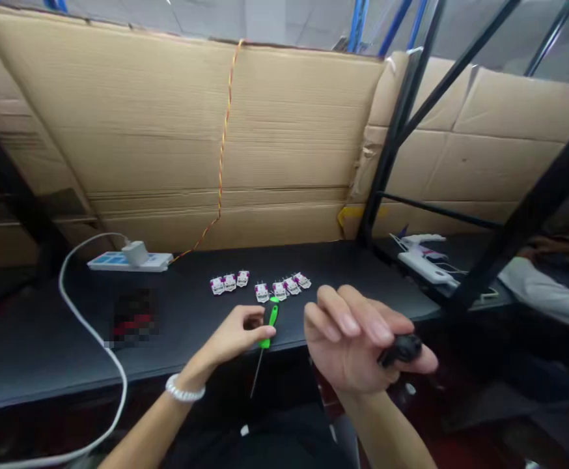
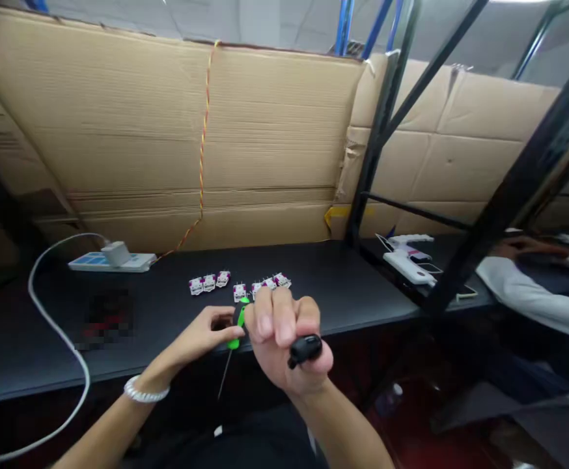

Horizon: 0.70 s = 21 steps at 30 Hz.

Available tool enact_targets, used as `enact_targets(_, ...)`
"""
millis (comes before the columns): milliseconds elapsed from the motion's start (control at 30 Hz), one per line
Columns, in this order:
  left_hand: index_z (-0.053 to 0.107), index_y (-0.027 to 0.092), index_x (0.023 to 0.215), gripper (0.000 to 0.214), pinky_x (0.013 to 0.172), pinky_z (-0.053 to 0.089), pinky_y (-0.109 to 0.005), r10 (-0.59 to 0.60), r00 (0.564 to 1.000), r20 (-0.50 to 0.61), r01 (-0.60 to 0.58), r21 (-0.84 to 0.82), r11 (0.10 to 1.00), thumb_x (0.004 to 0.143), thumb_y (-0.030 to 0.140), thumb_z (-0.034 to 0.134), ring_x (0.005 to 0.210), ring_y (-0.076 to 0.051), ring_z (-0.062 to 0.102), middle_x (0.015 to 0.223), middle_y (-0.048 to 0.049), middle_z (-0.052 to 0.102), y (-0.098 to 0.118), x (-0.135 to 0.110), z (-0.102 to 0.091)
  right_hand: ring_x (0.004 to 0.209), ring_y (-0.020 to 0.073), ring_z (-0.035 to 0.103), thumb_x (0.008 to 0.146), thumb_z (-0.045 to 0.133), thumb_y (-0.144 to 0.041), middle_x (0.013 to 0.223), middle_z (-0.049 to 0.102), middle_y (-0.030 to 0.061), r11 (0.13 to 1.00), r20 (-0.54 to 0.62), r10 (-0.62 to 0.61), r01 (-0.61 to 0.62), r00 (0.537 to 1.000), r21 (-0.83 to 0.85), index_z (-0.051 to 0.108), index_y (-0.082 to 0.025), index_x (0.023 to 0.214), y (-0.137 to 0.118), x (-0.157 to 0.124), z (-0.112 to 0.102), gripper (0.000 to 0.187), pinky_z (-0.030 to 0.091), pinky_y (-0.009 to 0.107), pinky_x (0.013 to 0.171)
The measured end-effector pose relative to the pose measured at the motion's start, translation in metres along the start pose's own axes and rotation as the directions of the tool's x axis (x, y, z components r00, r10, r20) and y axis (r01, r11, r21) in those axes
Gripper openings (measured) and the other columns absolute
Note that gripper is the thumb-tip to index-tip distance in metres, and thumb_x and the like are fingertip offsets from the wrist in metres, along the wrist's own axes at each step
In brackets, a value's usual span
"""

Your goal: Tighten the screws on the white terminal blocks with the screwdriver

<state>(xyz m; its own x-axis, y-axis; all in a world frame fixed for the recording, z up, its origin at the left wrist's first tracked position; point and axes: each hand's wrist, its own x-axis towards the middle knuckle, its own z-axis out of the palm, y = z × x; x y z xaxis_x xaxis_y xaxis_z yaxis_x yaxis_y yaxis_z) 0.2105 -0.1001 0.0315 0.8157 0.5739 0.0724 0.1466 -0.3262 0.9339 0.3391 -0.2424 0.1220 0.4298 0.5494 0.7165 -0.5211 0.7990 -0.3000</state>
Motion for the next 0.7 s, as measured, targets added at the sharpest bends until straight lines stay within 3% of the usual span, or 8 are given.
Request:
enact_targets(200,0.064,0.017,0.075,0.041,0.07,0.04,-0.028,0.039,0.999,-0.003,-0.039,0.043,0.998,0.082,0.055,0.076,0.072,-0.017,0.05,0.073,0.0001,0.056,-0.0015,0.0007,-0.0006,0.052,0.0144,0.026,0.075,0.091,-0.059,0.054,0.026,-0.0068,0.999,0.019,0.033,-0.033,0.999,0.021,0.083,-0.045,0.083,-0.0001,-0.0008,-0.0008,0.017,0.03,0.024,0.045)
enact_targets(467,0.066,0.016,0.075,0.041,0.074,0.047,-0.03,0.029,0.999,-0.018,-0.028,0.037,0.999,0.081,0.054,0.079,0.077,-0.02,0.057,0.073,-0.0023,0.063,-0.0004,0.0002,0.0002,0.055,0.0157,0.021,0.078,0.088,-0.058,0.057,0.026,-0.0054,0.982,0.02,0.13,-0.132,0.991,0.132,0.085,-0.045,0.086,0.0014,-0.007,0.0013,0.016,0.025,0.026,0.048)
enact_targets(700,0.067,0.016,0.076,0.039,0.077,0.05,-0.03,0.036,0.999,-0.03,-0.035,0.049,0.998,0.082,0.053,0.078,0.08,-0.022,0.061,0.075,-0.0024,0.065,-0.0021,0.0,-0.0006,0.055,0.0163,0.021,0.079,0.086,-0.061,0.057,0.024,-0.0053,0.981,0.031,0.149,-0.151,0.988,0.118,0.085,-0.046,0.087,0.0026,-0.0067,0.0003,0.016,0.025,0.026,0.048)
